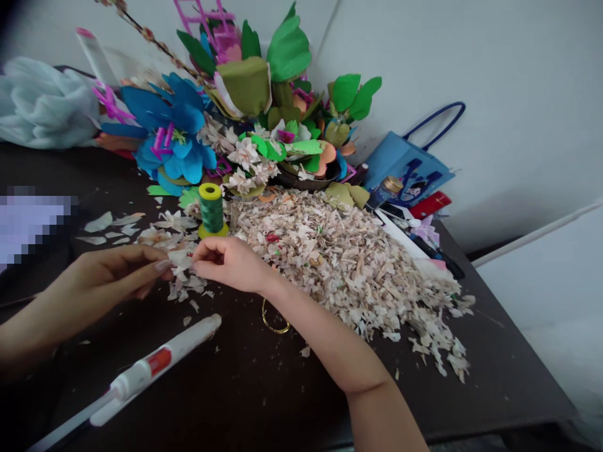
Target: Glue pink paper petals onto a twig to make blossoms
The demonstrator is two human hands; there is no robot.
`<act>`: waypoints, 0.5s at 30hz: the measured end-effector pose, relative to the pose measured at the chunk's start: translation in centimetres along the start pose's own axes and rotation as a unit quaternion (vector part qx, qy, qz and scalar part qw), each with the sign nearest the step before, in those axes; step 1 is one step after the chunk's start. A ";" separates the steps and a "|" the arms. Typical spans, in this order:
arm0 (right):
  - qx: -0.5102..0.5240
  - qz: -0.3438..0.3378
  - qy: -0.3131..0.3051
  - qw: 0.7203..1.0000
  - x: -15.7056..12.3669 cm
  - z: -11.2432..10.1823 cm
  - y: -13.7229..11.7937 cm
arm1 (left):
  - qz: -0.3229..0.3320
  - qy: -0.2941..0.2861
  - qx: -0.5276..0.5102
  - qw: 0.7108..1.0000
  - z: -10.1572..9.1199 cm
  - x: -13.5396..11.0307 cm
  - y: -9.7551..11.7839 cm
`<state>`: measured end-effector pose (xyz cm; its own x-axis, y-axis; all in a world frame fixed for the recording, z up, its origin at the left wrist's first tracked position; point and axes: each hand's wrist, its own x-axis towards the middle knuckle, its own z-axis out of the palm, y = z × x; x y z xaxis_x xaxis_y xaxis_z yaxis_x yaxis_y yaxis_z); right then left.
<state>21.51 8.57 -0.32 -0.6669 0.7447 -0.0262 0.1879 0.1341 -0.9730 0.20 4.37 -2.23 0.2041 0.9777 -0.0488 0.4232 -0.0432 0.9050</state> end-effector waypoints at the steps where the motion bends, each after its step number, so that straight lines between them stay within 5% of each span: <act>1: -0.017 0.002 -0.007 1.000 -0.1 -0.5 -0.3 | 0.003 -0.002 -0.004 1.000 0.0 0.0 0.0; 8: -0.217 0.024 0.029 0.975 -2.1 -5.3 -3.5 | 0.005 -0.019 -0.048 0.999 -0.1 0.0 0.4; 15: -0.438 0.062 0.132 0.887 -3.9 -8.8 -4.3 | -0.018 -0.028 -0.081 0.996 -0.1 0.0 0.6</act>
<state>29.66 10.81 5.96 -0.4314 0.9010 0.0463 0.8132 0.4106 -0.4124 0.34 4.36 -1.63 0.2420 0.9649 -0.1020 0.2844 0.0300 0.9582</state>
